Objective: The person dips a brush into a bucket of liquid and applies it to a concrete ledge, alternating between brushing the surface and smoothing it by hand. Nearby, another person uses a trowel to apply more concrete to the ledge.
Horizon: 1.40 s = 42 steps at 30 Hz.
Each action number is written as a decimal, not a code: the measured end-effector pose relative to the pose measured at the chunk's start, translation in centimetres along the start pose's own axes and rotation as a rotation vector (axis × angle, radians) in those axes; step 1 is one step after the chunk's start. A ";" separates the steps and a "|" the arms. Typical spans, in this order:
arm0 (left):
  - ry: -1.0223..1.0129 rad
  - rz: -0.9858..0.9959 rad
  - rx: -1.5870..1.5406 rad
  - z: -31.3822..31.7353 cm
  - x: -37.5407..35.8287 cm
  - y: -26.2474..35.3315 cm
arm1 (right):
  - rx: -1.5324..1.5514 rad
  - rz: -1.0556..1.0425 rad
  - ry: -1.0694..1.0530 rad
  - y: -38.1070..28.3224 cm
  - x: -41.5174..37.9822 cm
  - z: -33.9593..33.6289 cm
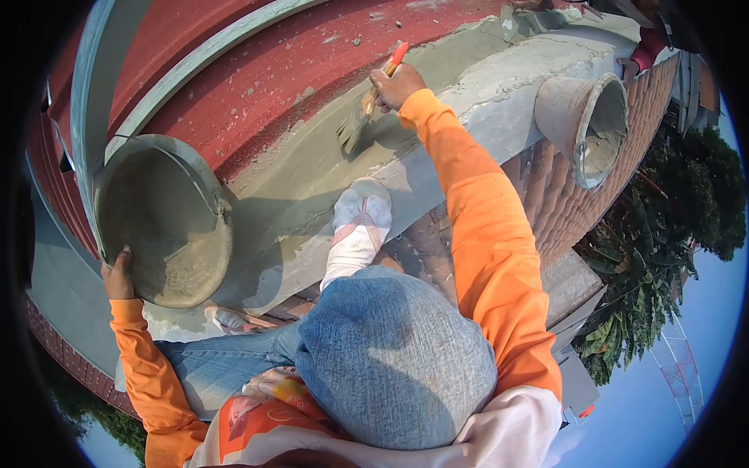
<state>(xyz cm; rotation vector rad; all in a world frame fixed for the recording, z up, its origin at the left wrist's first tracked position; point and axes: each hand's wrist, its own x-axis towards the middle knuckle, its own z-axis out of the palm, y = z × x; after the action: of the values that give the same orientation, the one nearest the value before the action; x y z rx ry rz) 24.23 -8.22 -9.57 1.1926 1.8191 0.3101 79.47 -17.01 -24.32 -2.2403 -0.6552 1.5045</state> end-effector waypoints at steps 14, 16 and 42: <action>-0.039 0.027 -0.021 -0.8 0.7 -1.3 | -0.134 0.043 0.042 4.4 3.3 -9.3; -0.022 0.023 -0.020 -0.6 0.5 -1.1 | -0.229 0.022 0.233 6.9 6.3 -12.9; -0.104 0.153 0.152 4.1 -3.9 5.9 | -0.676 -1.319 -0.451 -14.9 -15.6 14.5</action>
<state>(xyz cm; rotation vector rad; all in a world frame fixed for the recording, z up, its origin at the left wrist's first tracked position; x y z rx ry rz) 31.47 -9.54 -6.01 1.4312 1.6884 0.1951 58.31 -12.90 -9.80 -1.0742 -2.3972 1.0403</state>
